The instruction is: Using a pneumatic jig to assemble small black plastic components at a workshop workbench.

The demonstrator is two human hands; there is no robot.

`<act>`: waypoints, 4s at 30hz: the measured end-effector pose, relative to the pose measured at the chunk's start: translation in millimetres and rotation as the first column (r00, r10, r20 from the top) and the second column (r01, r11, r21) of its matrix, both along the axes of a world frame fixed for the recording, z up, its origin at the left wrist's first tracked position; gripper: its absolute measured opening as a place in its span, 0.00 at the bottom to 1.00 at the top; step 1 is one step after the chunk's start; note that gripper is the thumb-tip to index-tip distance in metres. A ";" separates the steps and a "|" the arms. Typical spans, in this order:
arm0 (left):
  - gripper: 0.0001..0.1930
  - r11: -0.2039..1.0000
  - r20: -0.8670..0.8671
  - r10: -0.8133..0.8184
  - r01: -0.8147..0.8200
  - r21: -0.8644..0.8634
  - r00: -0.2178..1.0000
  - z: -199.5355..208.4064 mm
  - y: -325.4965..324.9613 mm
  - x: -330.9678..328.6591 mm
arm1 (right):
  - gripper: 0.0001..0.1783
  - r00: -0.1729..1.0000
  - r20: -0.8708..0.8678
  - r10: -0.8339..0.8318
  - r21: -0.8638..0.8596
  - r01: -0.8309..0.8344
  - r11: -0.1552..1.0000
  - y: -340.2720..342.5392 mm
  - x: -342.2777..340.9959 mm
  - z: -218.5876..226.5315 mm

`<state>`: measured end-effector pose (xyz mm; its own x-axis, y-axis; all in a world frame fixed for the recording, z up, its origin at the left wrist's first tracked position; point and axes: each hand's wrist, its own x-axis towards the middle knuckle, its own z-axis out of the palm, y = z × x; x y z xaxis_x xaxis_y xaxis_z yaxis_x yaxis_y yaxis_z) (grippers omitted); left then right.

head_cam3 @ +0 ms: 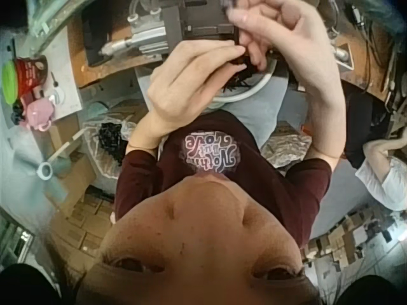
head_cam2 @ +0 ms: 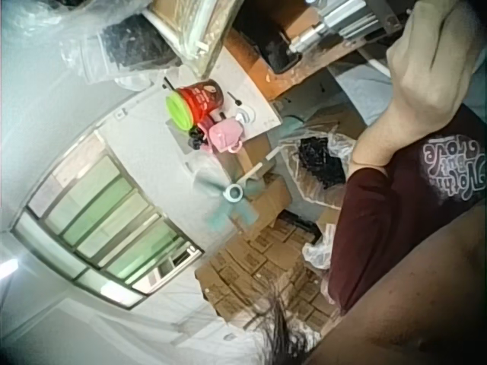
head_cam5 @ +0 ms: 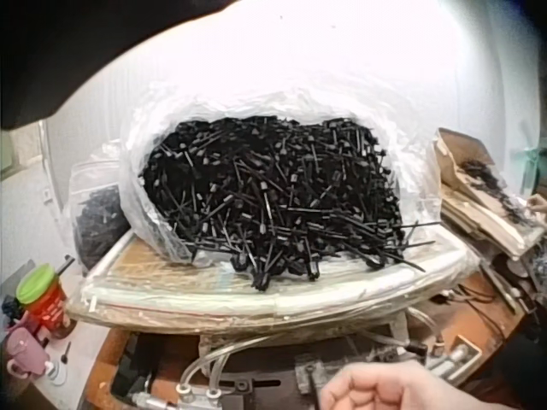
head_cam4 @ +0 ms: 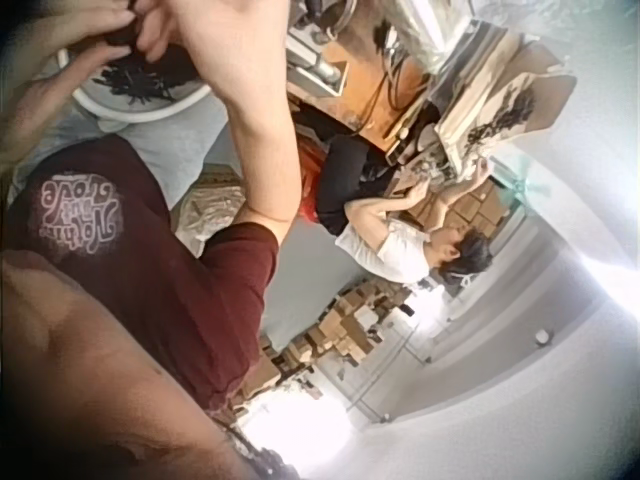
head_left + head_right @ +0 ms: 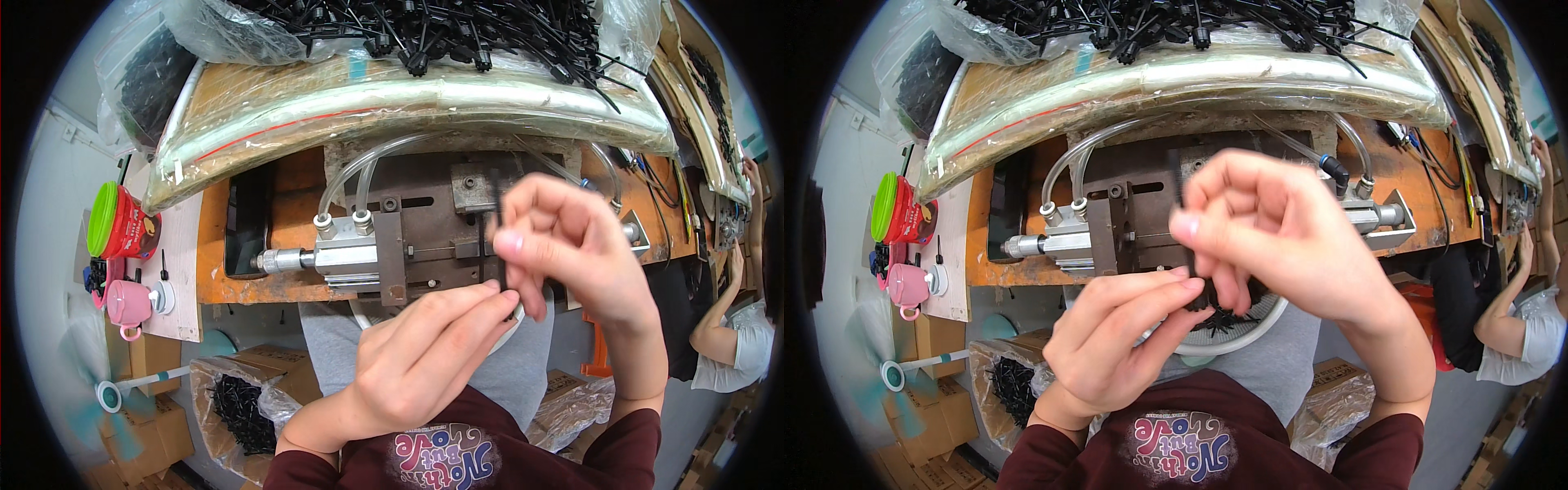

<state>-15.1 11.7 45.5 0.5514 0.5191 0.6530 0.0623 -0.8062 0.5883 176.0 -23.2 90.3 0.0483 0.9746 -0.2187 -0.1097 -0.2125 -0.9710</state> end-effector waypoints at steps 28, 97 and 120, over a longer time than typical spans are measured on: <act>0.13 0.990 -0.507 0.091 -0.024 0.137 0.857 -22.2 -4.0 7.7 | 0.19 0.716 0.512 -0.474 0.610 0.084 0.788 30.1 35.2 7.4; 0.12 0.968 -0.099 0.085 -0.059 0.242 0.991 26.6 58.7 18.9 | 0.19 0.343 0.733 -0.587 0.665 -0.178 0.725 17.5 28.2 -25.6; 0.06 0.957 0.069 0.125 -0.102 -0.272 0.990 93.3 104.8 68.3 | 0.17 0.185 0.946 -0.267 0.310 -0.273 0.911 -49.7 -30.7 -67.0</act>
